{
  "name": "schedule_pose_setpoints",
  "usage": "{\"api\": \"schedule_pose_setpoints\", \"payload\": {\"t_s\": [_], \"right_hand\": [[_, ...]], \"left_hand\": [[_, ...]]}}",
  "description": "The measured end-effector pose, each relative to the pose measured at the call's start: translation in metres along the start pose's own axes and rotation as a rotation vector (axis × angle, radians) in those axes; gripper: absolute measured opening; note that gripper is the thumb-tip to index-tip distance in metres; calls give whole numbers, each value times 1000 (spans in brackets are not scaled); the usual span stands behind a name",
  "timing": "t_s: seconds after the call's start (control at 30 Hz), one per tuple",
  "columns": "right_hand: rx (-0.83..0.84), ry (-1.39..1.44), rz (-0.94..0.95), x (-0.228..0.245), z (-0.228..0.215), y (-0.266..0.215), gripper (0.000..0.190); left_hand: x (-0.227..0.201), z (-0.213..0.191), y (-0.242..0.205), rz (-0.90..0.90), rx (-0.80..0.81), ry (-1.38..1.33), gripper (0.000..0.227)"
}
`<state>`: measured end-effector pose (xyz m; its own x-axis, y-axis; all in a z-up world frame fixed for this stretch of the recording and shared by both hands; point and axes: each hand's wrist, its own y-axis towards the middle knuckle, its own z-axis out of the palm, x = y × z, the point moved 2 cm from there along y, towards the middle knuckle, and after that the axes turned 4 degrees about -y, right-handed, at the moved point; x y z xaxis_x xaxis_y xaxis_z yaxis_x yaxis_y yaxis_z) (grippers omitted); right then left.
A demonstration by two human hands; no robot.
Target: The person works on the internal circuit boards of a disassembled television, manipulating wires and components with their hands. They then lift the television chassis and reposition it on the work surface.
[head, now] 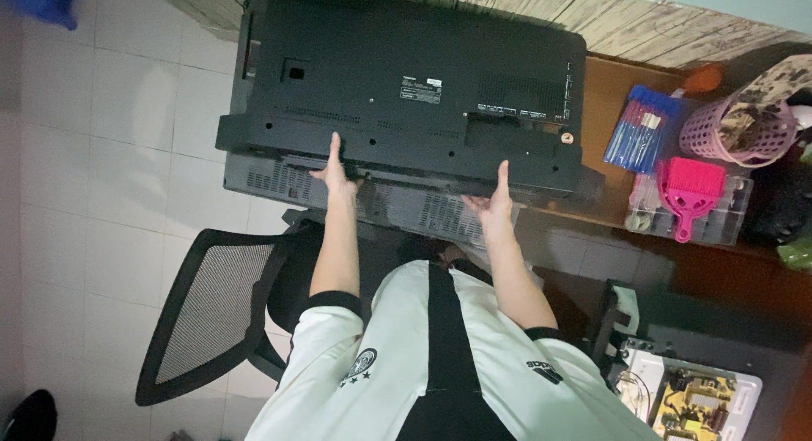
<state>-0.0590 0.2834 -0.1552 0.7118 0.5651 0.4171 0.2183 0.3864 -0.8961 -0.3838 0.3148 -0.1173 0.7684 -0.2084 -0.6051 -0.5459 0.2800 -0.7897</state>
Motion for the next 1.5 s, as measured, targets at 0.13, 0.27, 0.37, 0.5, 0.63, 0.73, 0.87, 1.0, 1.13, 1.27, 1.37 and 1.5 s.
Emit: {"api": "schedule_pose_setpoints", "payload": {"t_s": [0.13, 0.27, 0.37, 0.5, 0.63, 0.73, 0.87, 1.0, 1.13, 1.27, 1.37, 1.5], "right_hand": [[-100, 18, -4, 4, 18, -3, 127], [-208, 15, 10, 10, 28, -10, 132], [-277, -38, 13, 12, 35, -11, 134], [-271, -161, 11, 23, 51, -30, 129], [-256, -112, 7, 23, 53, -22, 129], [-209, -97, 37, 27, 60, -29, 123], [-252, -170, 51, 20, 47, 16, 120], [-362, -180, 101, 30, 55, -12, 124], [-292, -219, 110, 58, 86, -108, 107], [-317, -186, 114, 47, 48, -4, 110], [-363, -99, 111, 57, 40, 3, 109], [-371, -142, 123, 42, 16, 81, 100]], "left_hand": [[7, 16, 9, 81, -80, 76, 161], [24, 13, 47, 109, -154, 120, 164], [28, 13, 49, 118, -145, 117, 163], [18, 17, 38, 84, -156, 114, 160], [21, 23, 48, 43, -217, 192, 159], [17, 24, 43, 55, -224, 181, 153], [12, 30, 36, 42, -212, 193, 149], [11, 26, 33, 31, -229, 221, 147], [9, 28, 33, 27, -225, 226, 141], [12, 28, 53, 23, -264, 208, 139], [14, 28, 62, 57, -323, 204, 135], [15, 25, 66, 84, -366, 208, 125]]}}
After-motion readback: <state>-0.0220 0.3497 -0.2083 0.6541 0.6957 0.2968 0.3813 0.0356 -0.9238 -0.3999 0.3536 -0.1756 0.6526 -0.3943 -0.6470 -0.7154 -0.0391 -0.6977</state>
